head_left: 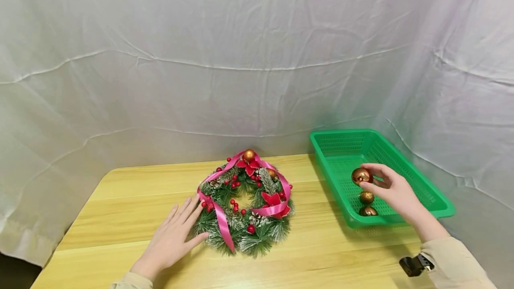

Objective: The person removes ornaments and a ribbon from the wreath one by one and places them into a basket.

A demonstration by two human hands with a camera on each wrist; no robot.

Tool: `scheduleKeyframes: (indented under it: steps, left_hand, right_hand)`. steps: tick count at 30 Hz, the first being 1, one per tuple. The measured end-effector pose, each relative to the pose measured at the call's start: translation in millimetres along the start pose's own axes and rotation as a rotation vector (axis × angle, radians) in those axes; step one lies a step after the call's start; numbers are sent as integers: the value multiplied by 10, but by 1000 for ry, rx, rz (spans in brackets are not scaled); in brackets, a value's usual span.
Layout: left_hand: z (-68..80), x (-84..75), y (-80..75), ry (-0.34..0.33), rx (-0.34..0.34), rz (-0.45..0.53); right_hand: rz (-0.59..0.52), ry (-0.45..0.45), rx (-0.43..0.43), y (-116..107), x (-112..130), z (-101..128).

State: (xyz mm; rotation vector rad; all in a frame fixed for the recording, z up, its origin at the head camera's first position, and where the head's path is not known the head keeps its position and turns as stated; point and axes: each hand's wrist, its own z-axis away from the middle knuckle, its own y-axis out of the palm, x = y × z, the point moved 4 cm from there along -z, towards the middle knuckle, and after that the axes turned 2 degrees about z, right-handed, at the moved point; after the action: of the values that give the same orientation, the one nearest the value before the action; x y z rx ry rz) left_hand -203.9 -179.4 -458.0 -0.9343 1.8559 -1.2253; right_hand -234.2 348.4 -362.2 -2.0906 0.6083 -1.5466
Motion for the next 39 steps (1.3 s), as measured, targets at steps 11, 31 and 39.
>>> scheduleKeyframes:
  steps: [11,31,39]
  left_hand:
    - [1,-2,12,-9,-1,19]
    - [8,4,4,-4,-14,15]
    - [4,-4,1,-12,0,22]
  right_hand:
    - [46,35,9,-178,-339,27]
    - [152,94,71,-386,-616,-19]
    - [208,99,91,-506,-760,-74]
